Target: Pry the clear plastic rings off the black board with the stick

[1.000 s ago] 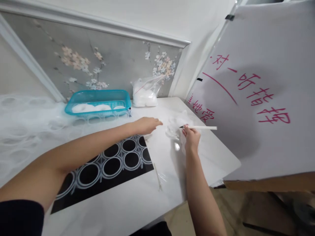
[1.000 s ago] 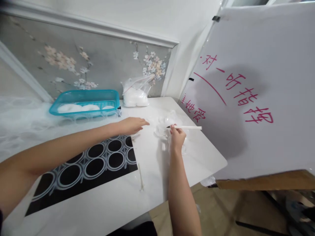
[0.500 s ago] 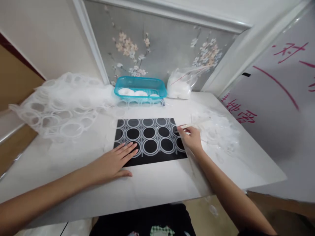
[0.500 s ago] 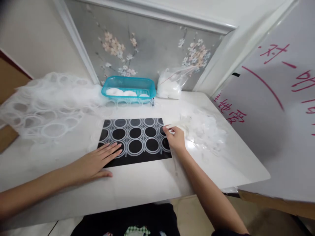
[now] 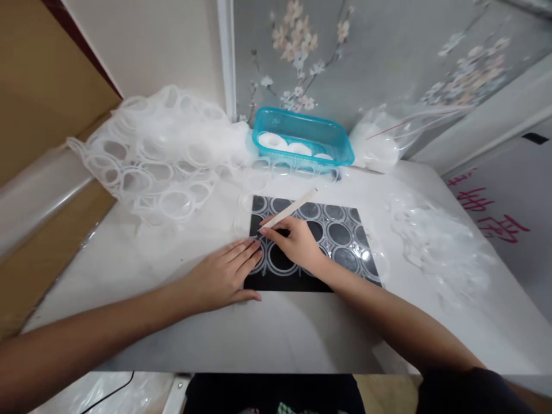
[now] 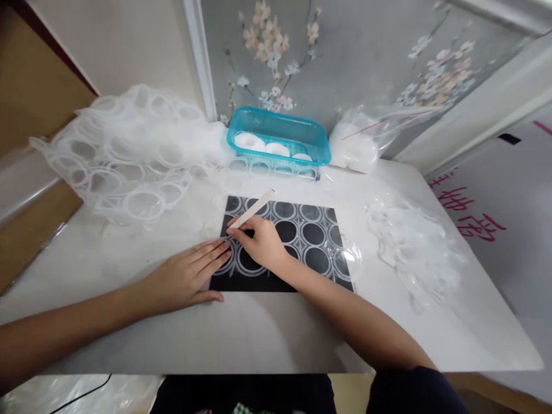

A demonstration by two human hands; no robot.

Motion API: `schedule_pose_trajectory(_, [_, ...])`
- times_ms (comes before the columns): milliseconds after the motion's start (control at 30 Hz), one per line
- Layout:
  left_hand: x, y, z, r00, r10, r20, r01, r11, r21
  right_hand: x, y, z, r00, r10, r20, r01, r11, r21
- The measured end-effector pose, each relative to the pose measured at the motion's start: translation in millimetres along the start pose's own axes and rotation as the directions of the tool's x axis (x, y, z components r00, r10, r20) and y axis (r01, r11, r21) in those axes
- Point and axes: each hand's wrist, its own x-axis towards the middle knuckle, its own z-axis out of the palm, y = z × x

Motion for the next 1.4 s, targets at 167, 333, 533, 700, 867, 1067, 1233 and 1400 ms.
schedule_pose_trajectory(167, [0,0,3.6,0.997,-0.03,-0.071,0.027,0.999,-0.047,2,5,13,1.0,0.006,0.007,-0.006,1.0,0.004])
schedule_pose_trajectory(333, [1,4,3.9,0.996,-0.043,-0.082,0.039,0.998,-0.055,-2,5,13,0.999,0.037,-0.006,-0.037,0.999,-0.009])
schedule_pose_trajectory(533, [-1,3,6.4,0.996,-0.053,-0.078,0.044,0.992,-0.114,-3,4,13,0.999,0.035,-0.031,-0.035,0.999,-0.005])
schedule_pose_trajectory(700, [-1,3,7.1,0.995,-0.056,-0.084,0.043,0.987,-0.152,-3,5,13,0.999,0.034,-0.025,-0.035,0.999,-0.01])
schedule_pose_trajectory(867, [-1,3,6.3,0.998,-0.056,-0.042,0.049,0.987,-0.15,-2,6,11,0.999,0.038,-0.014,-0.038,0.999,-0.02])
schedule_pose_trajectory(1067, [1,3,3.8,0.997,-0.072,-0.013,0.067,0.968,-0.243,-10,9,12,0.987,-0.154,0.053,0.162,0.964,-0.211])
schedule_pose_trajectory(1233, [3,2,0.3,0.995,-0.084,0.055,0.098,0.938,-0.331,1,14,0,0.884,-0.371,0.285,0.461,0.795,-0.394])
schedule_pose_trajectory(1400, [-1,0,1.8,0.992,-0.089,0.087,0.114,0.927,-0.358,58,1,-45,0.766,-0.475,-0.433,0.233,0.833,-0.501])
